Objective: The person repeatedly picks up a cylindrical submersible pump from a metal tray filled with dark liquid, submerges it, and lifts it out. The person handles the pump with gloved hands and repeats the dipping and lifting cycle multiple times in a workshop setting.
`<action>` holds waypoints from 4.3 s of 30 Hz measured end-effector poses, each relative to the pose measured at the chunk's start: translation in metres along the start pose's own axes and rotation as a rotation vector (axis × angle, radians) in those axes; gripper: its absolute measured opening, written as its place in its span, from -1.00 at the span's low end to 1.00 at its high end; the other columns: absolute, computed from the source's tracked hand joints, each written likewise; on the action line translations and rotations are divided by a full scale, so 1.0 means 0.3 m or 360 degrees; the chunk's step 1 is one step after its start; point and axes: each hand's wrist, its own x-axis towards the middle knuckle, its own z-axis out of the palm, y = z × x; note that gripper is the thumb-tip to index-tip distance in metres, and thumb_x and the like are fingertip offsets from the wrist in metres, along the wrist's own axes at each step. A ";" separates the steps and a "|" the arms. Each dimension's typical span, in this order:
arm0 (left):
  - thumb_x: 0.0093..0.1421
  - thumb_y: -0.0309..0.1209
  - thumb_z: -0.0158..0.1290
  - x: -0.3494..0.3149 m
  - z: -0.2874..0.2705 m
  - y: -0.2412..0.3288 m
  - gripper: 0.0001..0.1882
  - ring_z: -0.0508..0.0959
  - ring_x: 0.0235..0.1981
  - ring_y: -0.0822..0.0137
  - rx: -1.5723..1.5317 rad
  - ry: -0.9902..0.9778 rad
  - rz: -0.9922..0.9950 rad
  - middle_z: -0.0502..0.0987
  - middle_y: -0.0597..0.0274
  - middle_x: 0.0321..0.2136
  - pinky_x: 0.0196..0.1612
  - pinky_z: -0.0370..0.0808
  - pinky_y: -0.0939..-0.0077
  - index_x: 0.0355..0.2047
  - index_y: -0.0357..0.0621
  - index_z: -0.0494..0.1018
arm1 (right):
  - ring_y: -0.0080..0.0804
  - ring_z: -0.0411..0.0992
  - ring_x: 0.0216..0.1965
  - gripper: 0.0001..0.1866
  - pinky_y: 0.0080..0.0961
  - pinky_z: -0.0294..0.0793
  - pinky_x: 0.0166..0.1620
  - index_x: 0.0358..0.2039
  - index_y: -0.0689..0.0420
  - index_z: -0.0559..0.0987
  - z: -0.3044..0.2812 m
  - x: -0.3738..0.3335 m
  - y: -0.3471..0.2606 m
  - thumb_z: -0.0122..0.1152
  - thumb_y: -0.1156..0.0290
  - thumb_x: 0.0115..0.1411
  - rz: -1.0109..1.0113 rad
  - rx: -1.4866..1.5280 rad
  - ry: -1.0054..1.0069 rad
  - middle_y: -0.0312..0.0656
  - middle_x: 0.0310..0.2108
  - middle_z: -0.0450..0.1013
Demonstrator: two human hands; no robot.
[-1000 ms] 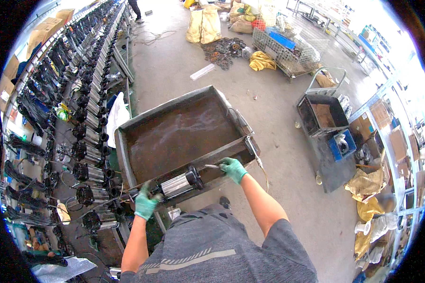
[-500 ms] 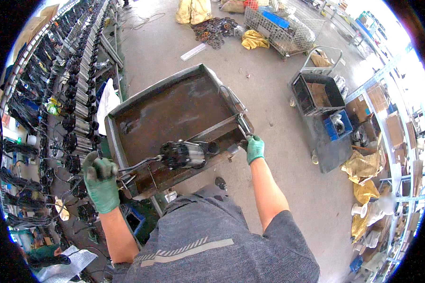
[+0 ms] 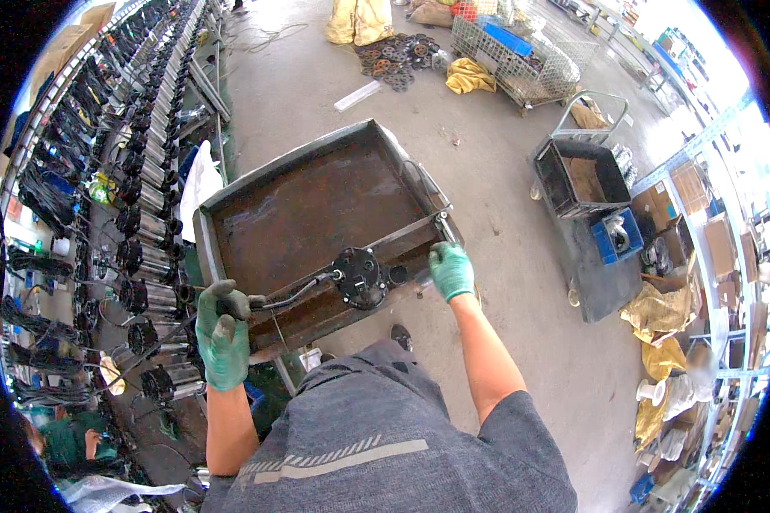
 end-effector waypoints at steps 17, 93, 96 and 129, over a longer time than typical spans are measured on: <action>0.28 -0.40 0.22 -0.067 -0.004 0.030 -0.57 0.44 -0.24 0.49 -0.0044 -0.0038 -0.0243 0.44 0.34 -0.30 0.11 0.48 0.39 0.12 -0.28 0.45 | 0.09 0.56 -0.16 -0.77 -0.20 0.56 -0.05 -0.13 0.13 0.65 0.266 -0.038 -0.012 0.27 0.49 0.17 -0.0150 0.0046 -0.0401 0.06 -0.21 0.57; 0.36 -0.21 0.15 -1.278 -1.539 0.438 -0.68 0.48 -0.44 0.57 0.1421 0.1990 -0.0028 0.66 0.34 -0.39 -0.35 0.44 0.57 -0.13 -0.23 0.64 | -0.57 0.44 -0.41 -0.91 -0.50 0.49 -0.37 -0.21 0.23 0.61 0.954 -1.356 -1.603 0.18 0.52 0.34 -0.1302 0.0575 -0.2312 -0.29 -0.38 0.50; 0.33 -0.15 0.16 -1.325 -1.564 0.304 -0.60 0.66 -0.24 0.25 0.1592 0.1860 -0.0490 0.70 0.02 -0.27 -0.13 0.55 0.35 -0.04 -0.24 0.60 | -0.54 0.46 -0.37 -0.81 -0.50 0.52 -0.31 -0.06 0.21 0.56 0.868 -1.370 -1.732 0.24 0.44 0.37 -0.0328 0.0730 -0.3160 -0.28 -0.32 0.52; 0.48 0.01 -0.08 -0.473 -0.654 0.091 -0.48 0.30 -0.48 0.35 -0.0421 0.1285 0.0106 0.19 0.38 -0.59 -0.23 0.34 0.43 -0.59 0.05 0.20 | -0.29 0.54 -0.08 -0.35 -0.29 0.62 -0.06 0.40 0.17 0.20 0.458 -0.535 -1.078 0.11 0.52 0.33 0.0535 0.1217 -0.2153 -0.06 0.08 0.47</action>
